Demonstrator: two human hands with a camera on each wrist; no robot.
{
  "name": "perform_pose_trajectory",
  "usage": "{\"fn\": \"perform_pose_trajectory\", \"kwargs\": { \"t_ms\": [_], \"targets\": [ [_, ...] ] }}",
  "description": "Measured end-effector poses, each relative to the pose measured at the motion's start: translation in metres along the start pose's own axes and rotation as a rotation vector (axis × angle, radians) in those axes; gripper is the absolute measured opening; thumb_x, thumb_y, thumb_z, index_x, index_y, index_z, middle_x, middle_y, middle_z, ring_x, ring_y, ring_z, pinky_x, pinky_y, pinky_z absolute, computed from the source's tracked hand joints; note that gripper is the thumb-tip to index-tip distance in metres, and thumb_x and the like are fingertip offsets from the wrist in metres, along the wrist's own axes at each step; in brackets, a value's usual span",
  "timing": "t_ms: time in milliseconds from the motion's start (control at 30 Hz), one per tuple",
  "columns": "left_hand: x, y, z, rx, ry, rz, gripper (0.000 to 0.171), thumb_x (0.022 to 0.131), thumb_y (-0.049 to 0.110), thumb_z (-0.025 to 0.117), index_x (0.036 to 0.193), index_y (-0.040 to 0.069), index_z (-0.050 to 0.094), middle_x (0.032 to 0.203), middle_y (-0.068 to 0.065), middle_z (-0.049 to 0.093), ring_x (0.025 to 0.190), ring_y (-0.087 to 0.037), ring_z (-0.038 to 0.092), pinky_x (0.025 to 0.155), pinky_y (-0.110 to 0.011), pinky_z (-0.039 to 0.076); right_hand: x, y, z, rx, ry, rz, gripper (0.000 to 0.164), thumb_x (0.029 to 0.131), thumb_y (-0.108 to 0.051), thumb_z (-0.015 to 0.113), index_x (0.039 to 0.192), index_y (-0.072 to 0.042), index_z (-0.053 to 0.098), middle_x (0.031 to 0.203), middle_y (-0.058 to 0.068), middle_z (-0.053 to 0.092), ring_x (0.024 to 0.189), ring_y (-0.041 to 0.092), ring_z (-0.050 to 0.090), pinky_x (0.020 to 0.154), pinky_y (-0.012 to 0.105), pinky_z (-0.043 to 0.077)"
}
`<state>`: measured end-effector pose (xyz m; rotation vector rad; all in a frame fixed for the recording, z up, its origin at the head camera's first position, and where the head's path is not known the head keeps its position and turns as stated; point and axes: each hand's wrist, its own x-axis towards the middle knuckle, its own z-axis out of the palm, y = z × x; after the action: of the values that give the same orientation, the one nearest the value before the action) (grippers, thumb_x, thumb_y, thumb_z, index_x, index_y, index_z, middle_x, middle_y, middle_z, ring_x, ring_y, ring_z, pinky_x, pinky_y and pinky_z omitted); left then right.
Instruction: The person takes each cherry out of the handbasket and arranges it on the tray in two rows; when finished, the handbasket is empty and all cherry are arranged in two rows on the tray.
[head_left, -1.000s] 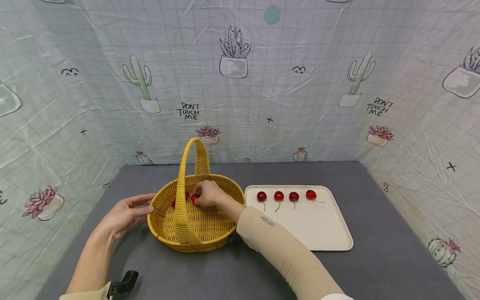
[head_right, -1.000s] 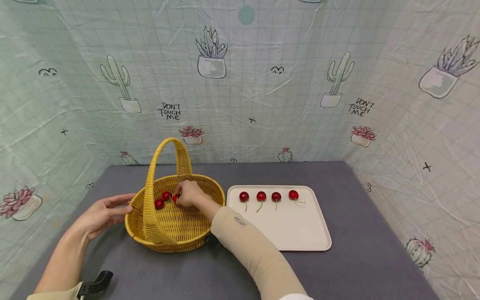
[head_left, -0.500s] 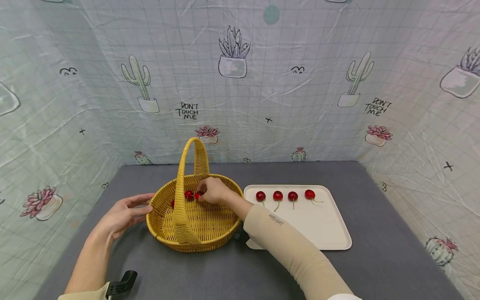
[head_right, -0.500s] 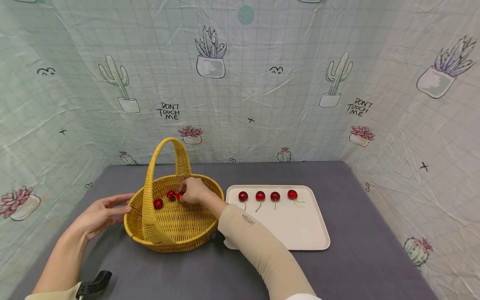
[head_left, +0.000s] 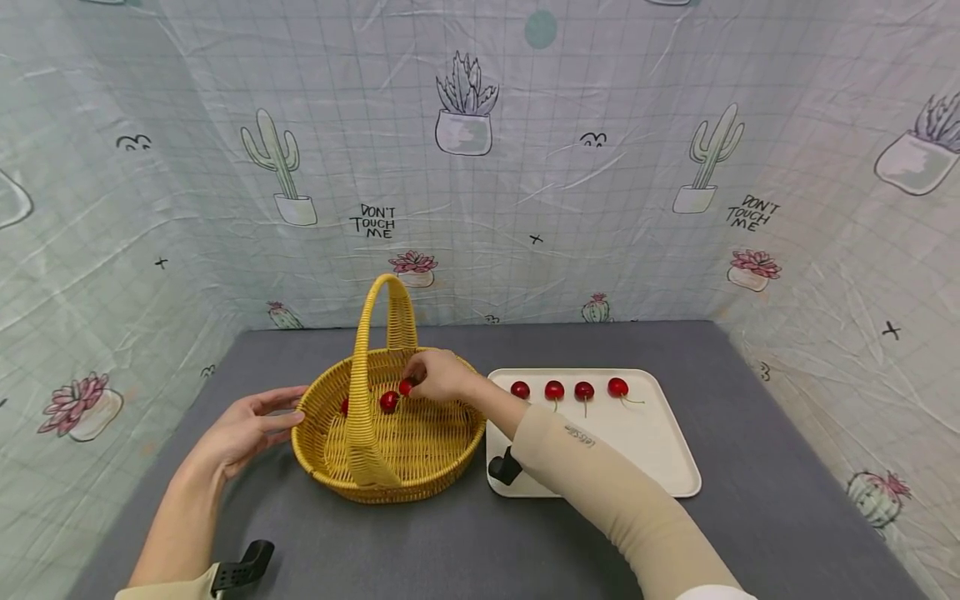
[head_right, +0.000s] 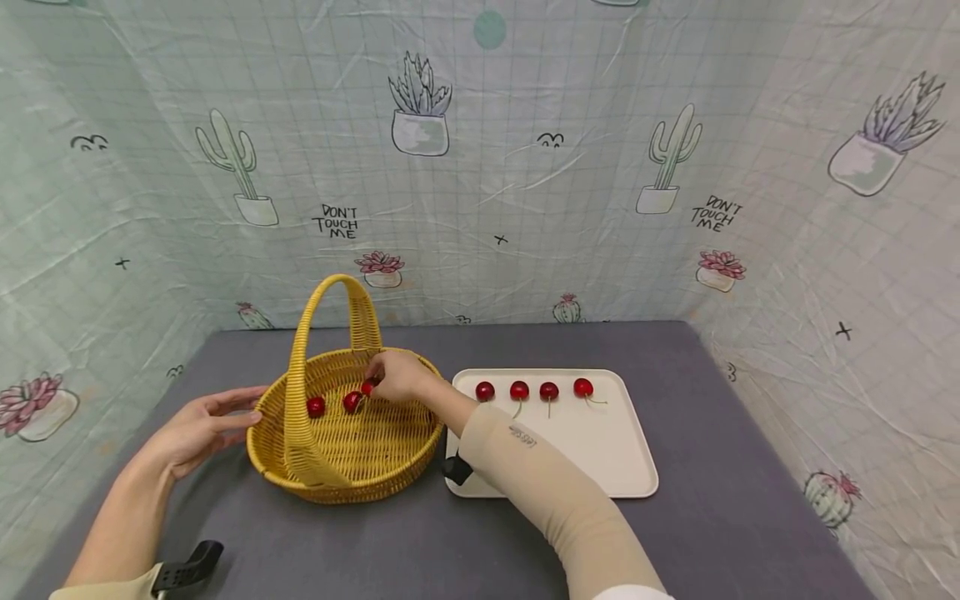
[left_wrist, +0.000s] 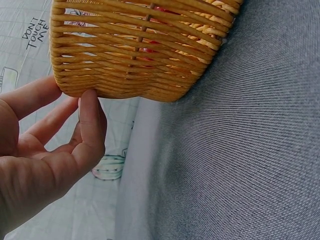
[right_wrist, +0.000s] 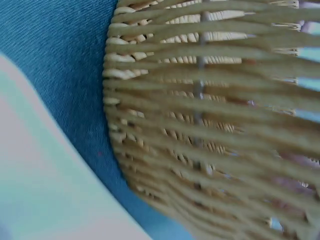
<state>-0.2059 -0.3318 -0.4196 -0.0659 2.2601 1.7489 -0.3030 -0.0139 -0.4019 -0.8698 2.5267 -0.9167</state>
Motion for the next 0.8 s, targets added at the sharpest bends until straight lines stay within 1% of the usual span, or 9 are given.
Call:
{"fn": "perform_pose_trajectory", "kwargs": {
  "t_ms": [333, 600, 800],
  "targets": [
    [0.0, -0.001, -0.001, -0.012, -0.005, 0.003, 0.071, 0.101, 0.017, 0.069, 0.158, -0.003, 0.033, 0.154, -0.026, 0.037, 0.109, 0.0, 0.06, 0.096, -0.034, 0.056, -0.011, 0.002, -0.014, 0.077, -0.004, -0.022, 0.027, 0.094, -0.005, 0.074, 0.121, -0.009, 0.072, 0.109, 0.003, 0.069, 0.099, 0.017, 0.066, 0.084, 0.029, 0.055],
    [0.0, -0.001, 0.0, -0.001, -0.003, 0.001, 0.071, 0.101, 0.018, 0.069, 0.159, -0.003, 0.033, 0.154, -0.027, 0.037, 0.109, 0.0, 0.06, 0.096, -0.035, 0.056, -0.029, -0.002, -0.025, 0.137, -0.004, -0.066, 0.029, 0.095, -0.003, 0.073, 0.123, -0.008, 0.072, 0.114, 0.002, 0.07, 0.104, 0.017, 0.068, 0.086, 0.027, 0.056],
    [-0.001, -0.002, -0.001, -0.008, -0.006, -0.002, 0.071, 0.101, 0.019, 0.069, 0.159, -0.002, 0.034, 0.154, -0.026, 0.037, 0.109, 0.001, 0.059, 0.096, -0.034, 0.055, -0.043, 0.001, -0.034, 0.193, -0.004, -0.083, 0.03, 0.094, -0.001, 0.073, 0.124, -0.007, 0.071, 0.117, 0.003, 0.069, 0.107, 0.018, 0.068, 0.088, 0.027, 0.057]
  ]
}}
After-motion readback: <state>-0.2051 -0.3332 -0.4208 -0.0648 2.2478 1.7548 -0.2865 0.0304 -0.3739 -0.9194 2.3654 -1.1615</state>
